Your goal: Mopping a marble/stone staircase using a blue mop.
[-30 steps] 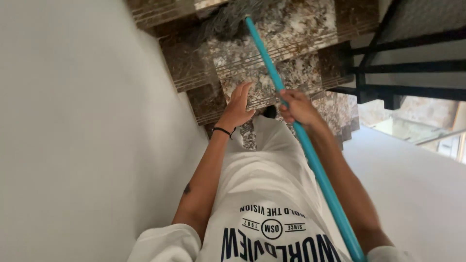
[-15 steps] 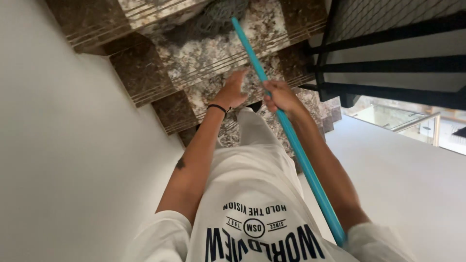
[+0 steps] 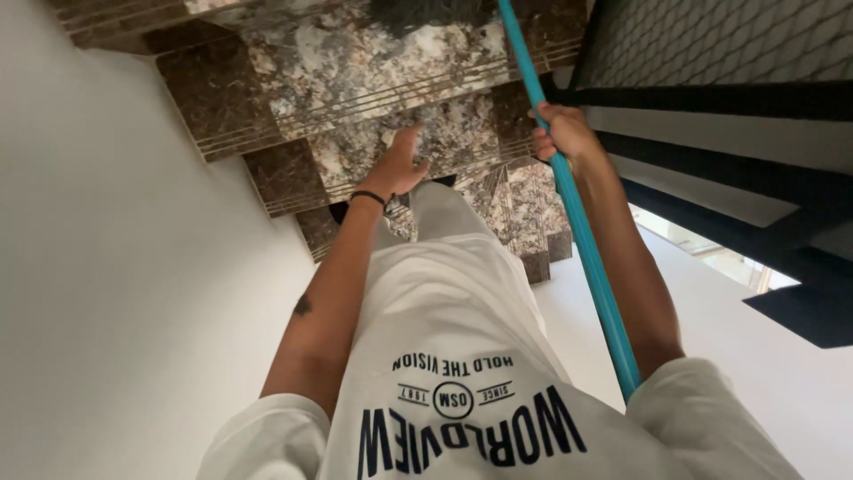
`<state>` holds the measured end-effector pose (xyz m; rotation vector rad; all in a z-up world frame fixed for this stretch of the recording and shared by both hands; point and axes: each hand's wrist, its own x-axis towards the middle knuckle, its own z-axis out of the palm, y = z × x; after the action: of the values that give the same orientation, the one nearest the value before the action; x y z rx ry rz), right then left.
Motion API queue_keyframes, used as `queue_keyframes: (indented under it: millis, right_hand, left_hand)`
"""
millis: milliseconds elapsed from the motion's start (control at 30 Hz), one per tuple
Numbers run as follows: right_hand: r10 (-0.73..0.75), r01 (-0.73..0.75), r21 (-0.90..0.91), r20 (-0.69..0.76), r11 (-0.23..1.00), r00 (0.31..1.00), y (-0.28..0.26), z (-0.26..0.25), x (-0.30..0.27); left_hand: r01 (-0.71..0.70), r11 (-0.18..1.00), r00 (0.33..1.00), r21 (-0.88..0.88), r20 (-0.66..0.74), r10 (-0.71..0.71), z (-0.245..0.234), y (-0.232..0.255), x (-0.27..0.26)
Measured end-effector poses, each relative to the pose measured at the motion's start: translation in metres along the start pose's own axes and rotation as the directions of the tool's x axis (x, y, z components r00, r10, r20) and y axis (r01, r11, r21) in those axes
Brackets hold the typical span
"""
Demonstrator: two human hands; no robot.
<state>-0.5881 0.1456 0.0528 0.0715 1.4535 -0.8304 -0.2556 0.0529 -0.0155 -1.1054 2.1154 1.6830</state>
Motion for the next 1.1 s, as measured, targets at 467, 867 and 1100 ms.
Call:
queue_keyframes:
  millis: [467, 867, 1100]
  right_hand:
    - [-0.122, 0.108, -0.121, -0.120, 0.987, 0.985, -0.044, -0.100, 0.024]
    - [-0.159, 0.143, -0.094, -0.189, 0.985, 0.969, -0.023, -0.070, -0.044]
    - [0.128, -0.117, 0.357, -0.009, 0.927, 0.992, 0.059, -0.083, -0.007]
  left_hand:
    - [0.241, 0.969, 0.971, -0.060, 0.020, -0.240, 0.027, -0.012, -0.027]
    - [0.384, 0.923, 0.917, -0.012, 0.118, -0.380, 0.057, -0.073, -0.048]
    - [0.351, 0.930, 0.932, -0.112, 0.140, -0.335, 0.040, -0.032, -0.035]
